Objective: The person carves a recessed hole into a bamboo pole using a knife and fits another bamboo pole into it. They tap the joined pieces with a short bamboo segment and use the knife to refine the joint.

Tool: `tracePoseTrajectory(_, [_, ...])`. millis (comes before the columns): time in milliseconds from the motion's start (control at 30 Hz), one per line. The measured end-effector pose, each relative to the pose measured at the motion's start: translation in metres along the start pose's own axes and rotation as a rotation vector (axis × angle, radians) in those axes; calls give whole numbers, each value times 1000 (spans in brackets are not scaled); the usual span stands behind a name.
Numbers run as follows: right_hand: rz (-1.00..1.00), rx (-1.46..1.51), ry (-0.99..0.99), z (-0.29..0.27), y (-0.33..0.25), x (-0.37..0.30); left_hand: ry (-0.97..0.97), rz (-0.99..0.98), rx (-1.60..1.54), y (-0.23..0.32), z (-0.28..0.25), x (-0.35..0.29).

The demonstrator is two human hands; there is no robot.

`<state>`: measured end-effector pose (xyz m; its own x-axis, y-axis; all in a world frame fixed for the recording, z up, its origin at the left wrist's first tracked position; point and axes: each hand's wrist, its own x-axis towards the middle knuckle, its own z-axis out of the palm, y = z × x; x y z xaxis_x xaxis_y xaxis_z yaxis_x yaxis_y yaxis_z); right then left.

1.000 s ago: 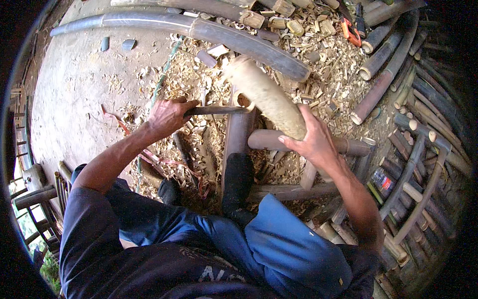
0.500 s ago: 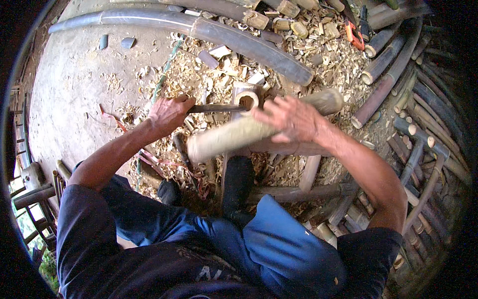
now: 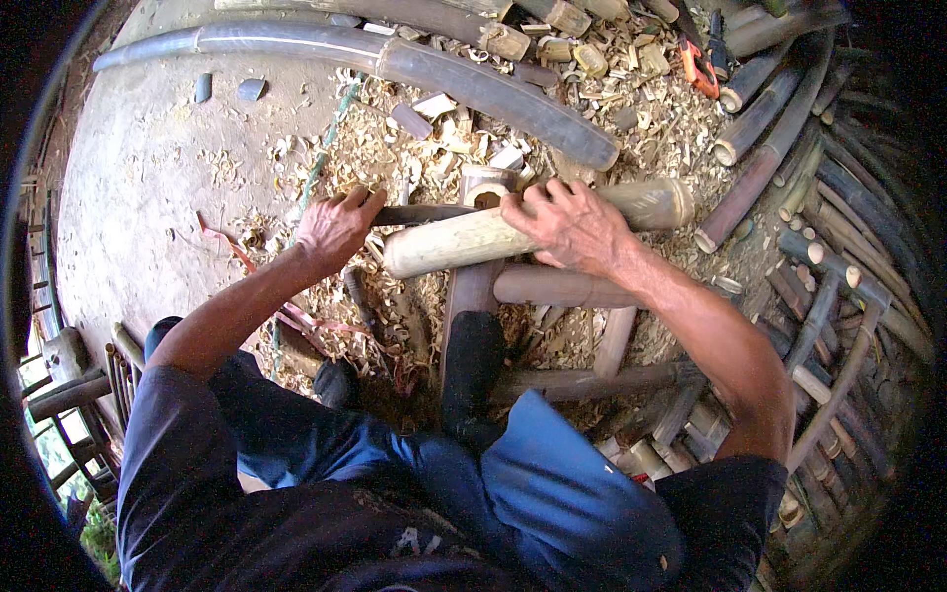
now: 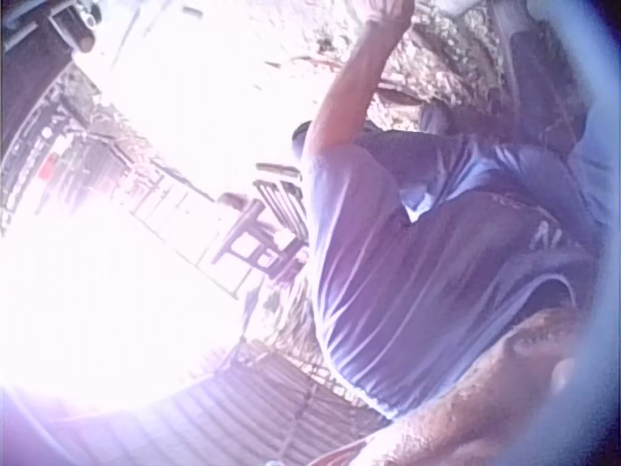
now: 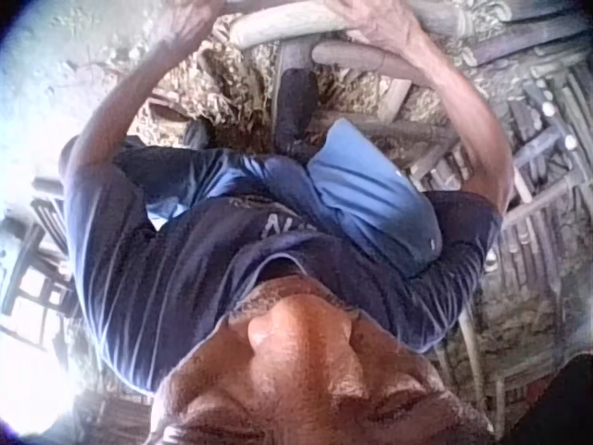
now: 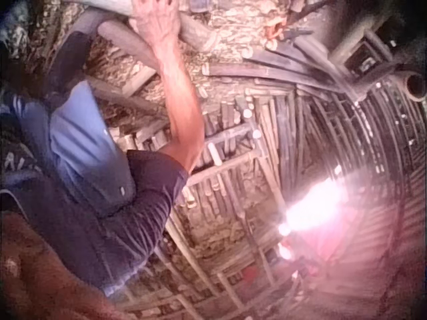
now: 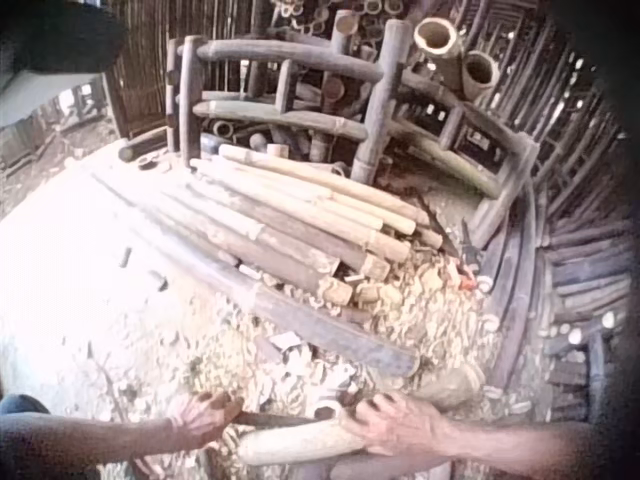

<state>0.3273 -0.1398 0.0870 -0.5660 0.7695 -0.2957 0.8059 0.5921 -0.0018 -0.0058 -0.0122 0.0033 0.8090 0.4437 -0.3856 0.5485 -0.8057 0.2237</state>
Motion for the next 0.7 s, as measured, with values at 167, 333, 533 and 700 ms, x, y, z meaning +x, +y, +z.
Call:
tracePoseTrajectory(167, [-100,72,58,-13,-10,-5,97,26,4,-2,5,1])
tracePoseTrajectory(333, [103,-11,72,-2,0,1,-66,-29,-143,-15,3,17])
tracePoseTrajectory(533, [733,839,211,-44,-2,-11,-50,192,-519,-47,-40,52])
tracePoseTrajectory(700, [723,1120,513,-36,-7,-14,-15,158,-326,-34,-36,65])
